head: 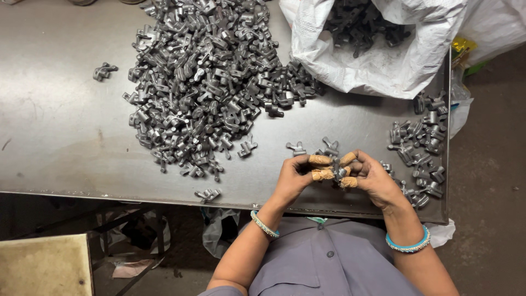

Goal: The person sits at a metal table covered with small metal cast parts and sorts through them, picking up individual pieces, turning them in their hands, and placing selected pieces into a tin can on the table. At one point the person reaches into a white sack of parts and continues sorting pieces on the table.

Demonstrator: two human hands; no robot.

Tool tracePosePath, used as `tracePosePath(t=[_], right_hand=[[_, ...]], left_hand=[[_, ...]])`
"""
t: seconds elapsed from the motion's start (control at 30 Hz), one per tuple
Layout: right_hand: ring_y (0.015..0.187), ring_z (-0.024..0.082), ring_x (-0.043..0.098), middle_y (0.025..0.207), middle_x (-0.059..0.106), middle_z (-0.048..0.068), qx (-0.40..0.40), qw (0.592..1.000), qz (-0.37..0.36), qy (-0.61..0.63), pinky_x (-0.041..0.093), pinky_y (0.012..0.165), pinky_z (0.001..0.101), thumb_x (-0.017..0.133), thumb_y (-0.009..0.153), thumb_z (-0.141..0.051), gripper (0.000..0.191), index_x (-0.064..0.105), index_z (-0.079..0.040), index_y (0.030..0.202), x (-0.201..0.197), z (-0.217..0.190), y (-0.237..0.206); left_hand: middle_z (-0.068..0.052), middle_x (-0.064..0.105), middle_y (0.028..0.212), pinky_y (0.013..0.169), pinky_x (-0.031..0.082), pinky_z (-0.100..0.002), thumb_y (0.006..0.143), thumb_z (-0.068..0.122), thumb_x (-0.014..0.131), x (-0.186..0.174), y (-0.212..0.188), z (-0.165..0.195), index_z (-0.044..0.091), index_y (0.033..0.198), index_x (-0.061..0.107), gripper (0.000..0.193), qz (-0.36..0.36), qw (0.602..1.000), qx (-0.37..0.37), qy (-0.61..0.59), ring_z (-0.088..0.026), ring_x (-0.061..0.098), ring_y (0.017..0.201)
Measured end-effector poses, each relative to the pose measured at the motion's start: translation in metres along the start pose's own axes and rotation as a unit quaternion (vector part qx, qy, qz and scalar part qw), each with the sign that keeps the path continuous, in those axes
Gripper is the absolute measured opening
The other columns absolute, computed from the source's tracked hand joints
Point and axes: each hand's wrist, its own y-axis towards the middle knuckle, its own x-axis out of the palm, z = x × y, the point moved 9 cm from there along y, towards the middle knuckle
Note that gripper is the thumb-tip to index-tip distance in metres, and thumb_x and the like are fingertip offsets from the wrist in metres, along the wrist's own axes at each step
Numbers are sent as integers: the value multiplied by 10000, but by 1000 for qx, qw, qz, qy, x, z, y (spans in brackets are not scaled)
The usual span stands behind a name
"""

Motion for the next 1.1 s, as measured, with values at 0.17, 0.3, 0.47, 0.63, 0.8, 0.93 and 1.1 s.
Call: tracePosePath(t=[0.17, 0.3, 0.47, 0.63, 0.8, 0.93, 1.1], right_hand=[[879, 138, 702, 982, 722, 81, 6, 1000, 11, -5, 586, 765, 286, 775, 776, 40, 426, 596, -23, 1158, -5, 6, 1], [893, 139, 705, 994, 721, 82, 8, 1000, 8, -3, 590, 781, 287, 770, 783, 44, 411, 601, -10, 1153, -3, 8, 1], [768, 154, 724, 914, 747, 97, -2, 1000, 15, -13, 568, 628, 255, 712, 821, -10, 391, 604, -33, 1196, -11, -3, -10], [781, 121, 675, 956, 711, 76, -111, 973, 182, -84, 510, 606, 213, 668, 942, -26, 332, 598, 3, 1265, -63, -49, -32], [849, 67, 640, 1000, 706, 36, -126, 948, 220, -190, 502, 687, 192, 603, 929, 19, 371, 652, 25, 1298, -74, -68, -44], [788, 48, 608, 895, 672, 7, -104, 949, 221, -198, 479, 652, 193, 629, 934, -3, 375, 647, -1, 1308, -69, -63, -64], [700, 44, 499, 836, 654, -6, -81, 924, 217, -303, 388, 589, 208, 736, 852, -28, 424, 652, -25, 1268, -61, -56, -96]], left_hand=[[-90, 749, 1114, 949, 585, -303, 875, -74, 662, 0, 1, -2, -65, 1163, 712, 292, 2, 1000, 16, -2, -154, 713, 1023], [-94, 749, 1106, 938, 582, -297, 875, -78, 663, 0, 1, -2, -73, 1158, 713, 288, 7, 1000, 12, 14, -150, 709, 1018], [-44, 758, 1068, 820, 574, -257, 840, -43, 709, 1, -2, 20, 5, 1162, 722, 325, 22, 994, 32, 106, -130, 716, 965], [-82, 626, 1068, 726, 564, -357, 715, 114, 870, -12, -14, 80, 204, 1170, 775, 473, 160, 863, 126, 461, -260, 672, 809], [-132, 522, 1234, 788, 551, -466, 561, 271, 969, -7, -8, 85, 202, 1200, 726, 687, 129, 840, 59, 524, -354, 642, 968], [-144, 492, 1289, 835, 540, -485, 536, 259, 976, -2, -4, 78, 191, 1179, 725, 694, 119, 829, 34, 546, -386, 615, 1066], [-141, 497, 1304, 852, 548, -466, 576, 189, 949, -6, 0, 71, 197, 1146, 749, 604, 116, 829, 39, 545, -375, 623, 1082]])
